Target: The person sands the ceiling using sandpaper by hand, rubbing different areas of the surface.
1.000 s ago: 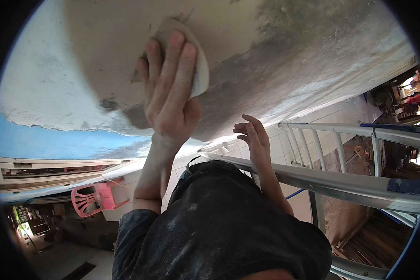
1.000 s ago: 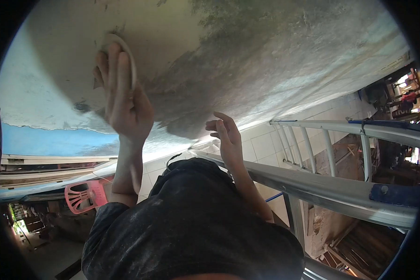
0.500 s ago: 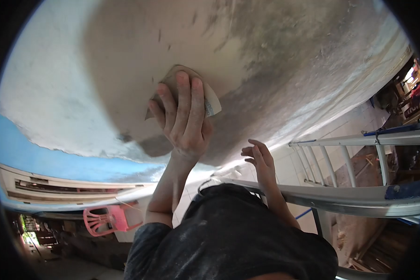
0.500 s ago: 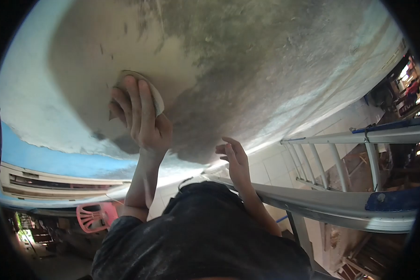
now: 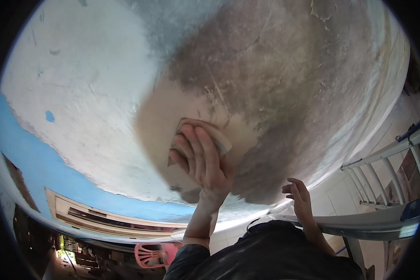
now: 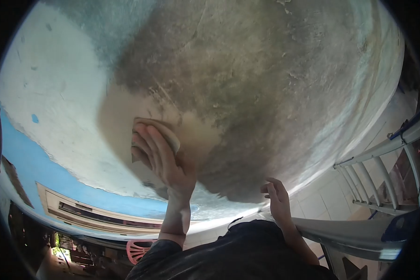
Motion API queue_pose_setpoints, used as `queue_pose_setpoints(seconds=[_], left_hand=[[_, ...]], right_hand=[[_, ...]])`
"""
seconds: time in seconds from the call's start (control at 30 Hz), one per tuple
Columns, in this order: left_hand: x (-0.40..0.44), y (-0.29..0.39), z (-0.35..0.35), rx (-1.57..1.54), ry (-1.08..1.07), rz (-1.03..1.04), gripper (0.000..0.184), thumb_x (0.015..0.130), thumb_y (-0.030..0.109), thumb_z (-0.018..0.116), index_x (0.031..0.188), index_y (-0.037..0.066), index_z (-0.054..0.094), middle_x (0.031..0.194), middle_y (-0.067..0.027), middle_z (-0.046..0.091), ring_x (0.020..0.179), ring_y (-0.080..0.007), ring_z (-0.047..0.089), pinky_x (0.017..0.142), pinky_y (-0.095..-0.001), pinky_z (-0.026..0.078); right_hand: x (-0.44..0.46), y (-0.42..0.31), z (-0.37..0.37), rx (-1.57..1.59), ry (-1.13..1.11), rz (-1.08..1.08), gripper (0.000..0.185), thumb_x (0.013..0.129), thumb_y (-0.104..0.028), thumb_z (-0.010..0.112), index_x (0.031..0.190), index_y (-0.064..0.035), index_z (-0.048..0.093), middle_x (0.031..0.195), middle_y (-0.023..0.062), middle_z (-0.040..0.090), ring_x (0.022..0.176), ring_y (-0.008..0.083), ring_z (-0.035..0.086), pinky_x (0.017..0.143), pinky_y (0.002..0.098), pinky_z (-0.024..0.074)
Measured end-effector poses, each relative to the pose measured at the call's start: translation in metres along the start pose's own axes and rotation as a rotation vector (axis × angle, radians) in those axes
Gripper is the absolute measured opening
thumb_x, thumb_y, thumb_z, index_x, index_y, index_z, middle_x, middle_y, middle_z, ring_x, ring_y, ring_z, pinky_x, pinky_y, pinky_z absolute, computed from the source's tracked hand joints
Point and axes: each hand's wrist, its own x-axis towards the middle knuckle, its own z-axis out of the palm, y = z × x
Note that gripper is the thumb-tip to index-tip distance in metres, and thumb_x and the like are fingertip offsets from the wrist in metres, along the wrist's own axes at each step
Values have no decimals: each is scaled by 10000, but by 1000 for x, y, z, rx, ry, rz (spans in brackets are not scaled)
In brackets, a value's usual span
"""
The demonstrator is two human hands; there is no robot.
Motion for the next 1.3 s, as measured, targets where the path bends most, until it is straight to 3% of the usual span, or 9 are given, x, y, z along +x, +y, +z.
queue_pose_setpoints(seconds=[0.1, 0.3, 0.5, 0.6, 0.7, 0.8, 1.03, 1.13, 1.3], left_hand=[[26, -4, -17, 121, -158, 42, 478, 942, 119, 396, 1386, -51, 339, 1484, -205, 261, 1409, -338, 143, 1123, -513, 29], [21, -2, -7, 101, -142, 163, 461, 928, 109, 397, 1368, -29, 383, 1477, -167, 298, 1412, -312, 147, 1120, -537, -34], [54, -28, -16, 216, -171, 492, 448, 924, 122, 406, 1361, 25, 422, 1456, -144, 344, 1405, -276, 195, 1101, -538, -119], [98, -17, -37, 329, -194, 335, 440, 914, 131, 418, 1343, 40, 453, 1449, -140, 360, 1397, -274, 225, 1096, -545, -130], [77, -22, -18, 380, -152, 432, 380, 971, 254, 363, 1259, 89, 549, 1359, -54, 495, 1370, -217, 304, 1112, -574, -69], [42, -18, -9, 285, -216, 618, 428, 916, 160, 451, 1330, 53, 473, 1428, -95, 408, 1396, -260, 236, 1097, -542, -131], [109, -22, -24, 376, -110, 453, 371, 951, 157, 409, 1307, 115, 504, 1399, -82, 444, 1384, -220, 269, 1071, -612, -133], [51, -16, -13, 343, -277, 572, 386, 961, 182, 384, 1331, 125, 475, 1405, -65, 436, 1383, -212, 269, 1079, -579, -155], [99, -33, -27, 389, -209, 686, 417, 966, 270, 372, 1339, 109, 466, 1407, -52, 437, 1373, -193, 294, 1083, -588, -135]], right_hand=[[2, -1, 2, -5, 5, -21, 349, 995, -295, 410, 1214, -43, 508, 957, 80, 629, 911, 155, 602, 792, 301, 468], [2, 7, 1, 12, 4, -13, 374, 1001, -325, 382, 1209, -41, 510, 947, 70, 629, 906, 148, 602, 792, 296, 463], [4, 8, -1, 55, 9, -4, 384, 1005, -340, 360, 1205, -51, 517, 943, 65, 631, 904, 146, 603, 788, 295, 457], [2, 8, 0, 64, 7, 10, 383, 1008, -337, 353, 1201, -52, 522, 943, 66, 632, 905, 146, 602, 789, 297, 456], [2, 10, -1, 92, 23, 5, 384, 1011, -332, 342, 1198, -53, 528, 944, 67, 634, 906, 146, 602, 788, 298, 456], [0, 6, -4, 94, 39, -2, 386, 1014, -326, 330, 1198, -54, 532, 944, 70, 636, 904, 146, 601, 784, 301, 457], [0, 6, -6, 132, 43, 13, 402, 1017, -330, 303, 1212, -52, 519, 965, 68, 632, 915, 136, 582, 812, 293, 436], [-3, 3, -7, 132, 64, -6, 411, 1017, -338, 299, 1216, -52, 516, 969, 70, 631, 915, 141, 582, 813, 297, 436], [-3, 3, -7, 148, 56, 1, 415, 1015, -340, 296, 1212, -56, 525, 969, 67, 617, 927, 144, 575, 816, 302, 426]])
